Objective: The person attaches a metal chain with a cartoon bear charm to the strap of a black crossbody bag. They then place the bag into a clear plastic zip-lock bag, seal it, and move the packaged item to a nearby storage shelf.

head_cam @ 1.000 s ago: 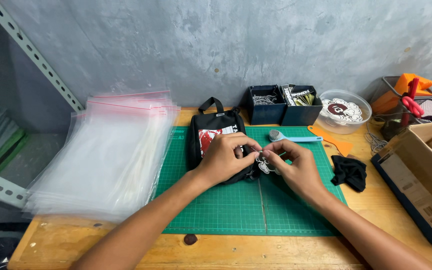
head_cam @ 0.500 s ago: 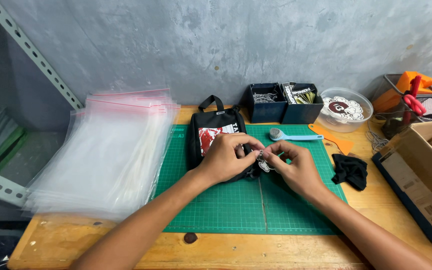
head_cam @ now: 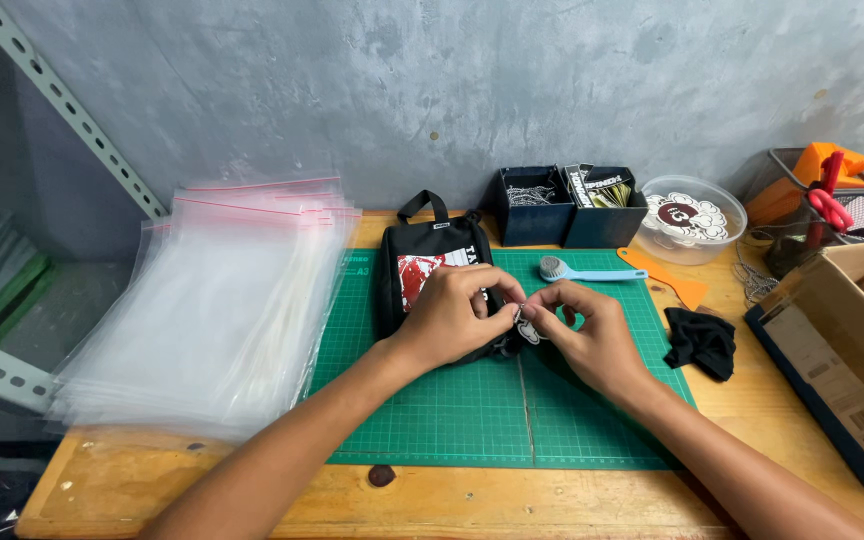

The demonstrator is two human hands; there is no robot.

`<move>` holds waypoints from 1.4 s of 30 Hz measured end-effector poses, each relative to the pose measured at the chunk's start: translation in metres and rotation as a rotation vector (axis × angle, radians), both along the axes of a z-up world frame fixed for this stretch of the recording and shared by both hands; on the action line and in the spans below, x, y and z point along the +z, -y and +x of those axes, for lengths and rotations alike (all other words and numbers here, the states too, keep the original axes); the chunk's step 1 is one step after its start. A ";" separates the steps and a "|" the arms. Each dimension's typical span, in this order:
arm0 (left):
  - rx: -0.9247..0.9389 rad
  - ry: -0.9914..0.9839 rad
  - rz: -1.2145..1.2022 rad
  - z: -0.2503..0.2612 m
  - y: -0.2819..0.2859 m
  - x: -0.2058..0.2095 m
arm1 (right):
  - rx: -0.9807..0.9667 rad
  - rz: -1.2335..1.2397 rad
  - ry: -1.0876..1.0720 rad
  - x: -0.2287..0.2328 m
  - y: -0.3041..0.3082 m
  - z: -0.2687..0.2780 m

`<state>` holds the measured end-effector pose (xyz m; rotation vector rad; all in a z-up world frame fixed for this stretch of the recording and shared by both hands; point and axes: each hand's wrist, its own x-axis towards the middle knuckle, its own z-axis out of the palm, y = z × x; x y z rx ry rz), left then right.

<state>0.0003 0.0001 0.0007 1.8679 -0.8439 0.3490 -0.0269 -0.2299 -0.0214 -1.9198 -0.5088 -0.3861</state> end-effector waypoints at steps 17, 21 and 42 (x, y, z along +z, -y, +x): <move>0.156 0.374 0.196 -0.004 0.002 -0.001 | -0.003 -0.018 0.017 -0.001 -0.003 0.000; 0.097 0.244 0.143 0.000 0.001 -0.004 | 0.048 -0.052 0.052 0.000 -0.006 -0.001; -0.001 0.128 0.148 -0.009 -0.004 0.014 | 0.039 -0.103 0.015 -0.018 0.004 0.009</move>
